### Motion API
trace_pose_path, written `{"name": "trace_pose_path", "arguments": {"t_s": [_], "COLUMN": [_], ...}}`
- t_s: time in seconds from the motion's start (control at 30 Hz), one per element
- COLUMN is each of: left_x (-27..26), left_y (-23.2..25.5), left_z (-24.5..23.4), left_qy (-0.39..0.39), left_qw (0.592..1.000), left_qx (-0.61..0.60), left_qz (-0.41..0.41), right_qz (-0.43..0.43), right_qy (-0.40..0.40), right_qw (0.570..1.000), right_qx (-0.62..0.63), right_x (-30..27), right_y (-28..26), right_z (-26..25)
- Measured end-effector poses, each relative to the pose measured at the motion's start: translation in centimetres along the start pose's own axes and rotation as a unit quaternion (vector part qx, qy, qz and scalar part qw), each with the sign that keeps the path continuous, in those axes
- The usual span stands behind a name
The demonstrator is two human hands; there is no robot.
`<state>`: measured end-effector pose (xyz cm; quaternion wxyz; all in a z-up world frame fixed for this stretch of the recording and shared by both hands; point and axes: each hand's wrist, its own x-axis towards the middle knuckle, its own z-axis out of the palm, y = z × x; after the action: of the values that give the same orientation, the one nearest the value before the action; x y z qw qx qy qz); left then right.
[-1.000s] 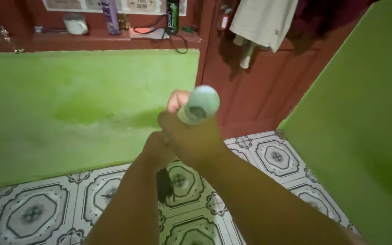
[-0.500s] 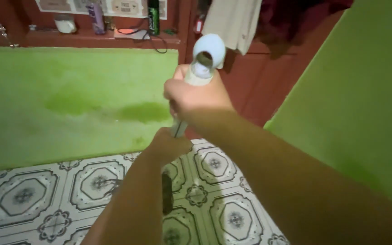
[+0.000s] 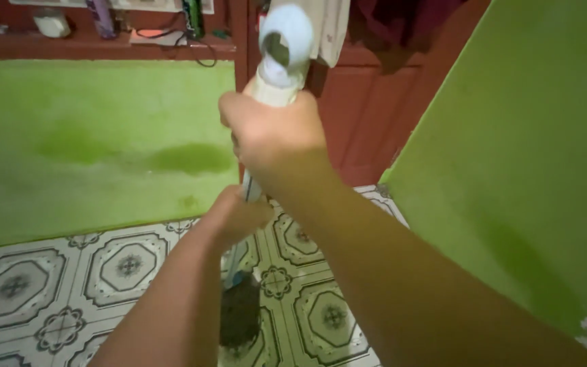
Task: The person mops a tiled floor using a mop with a white handle and dark head. They move the mop back and forth across the floor in a small room with green walls, a wooden door, and a wall-mounted shelf with various items.
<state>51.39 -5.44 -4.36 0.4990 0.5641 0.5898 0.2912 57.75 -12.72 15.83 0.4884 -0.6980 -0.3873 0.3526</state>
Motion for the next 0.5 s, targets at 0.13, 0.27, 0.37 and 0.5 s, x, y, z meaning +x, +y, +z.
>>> {"name": "trace_pose_path", "arguments": {"t_s": [0.13,0.27,0.37,0.5], "left_x": [-2.7,-0.9,2.7,7.4], "left_y": [4.1,4.9,2.9,0.6], "left_z": [-1.2,-1.4,-0.9,0.2], "left_qy": [-0.026,-0.043,-0.027,-0.016], "left_qw": [0.999,0.998,0.998,0.995], "left_qx": [0.031,0.011,-0.04,-0.09], "left_qz": [-0.021,-0.05,-0.051,-0.05], "right_qz": [0.047,0.055,-0.193,-0.213], "right_qy": [-0.025,-0.077,-0.104,-0.125], "right_qw": [0.995,0.994,0.972,0.965], "right_qx": [0.087,0.059,0.086,0.086], "right_x": [-0.9,0.3,4.9,8.4], "right_y": [-0.5,2.3,8.8,8.5], "right_z": [-0.8,0.3,2.8,2.8]}}
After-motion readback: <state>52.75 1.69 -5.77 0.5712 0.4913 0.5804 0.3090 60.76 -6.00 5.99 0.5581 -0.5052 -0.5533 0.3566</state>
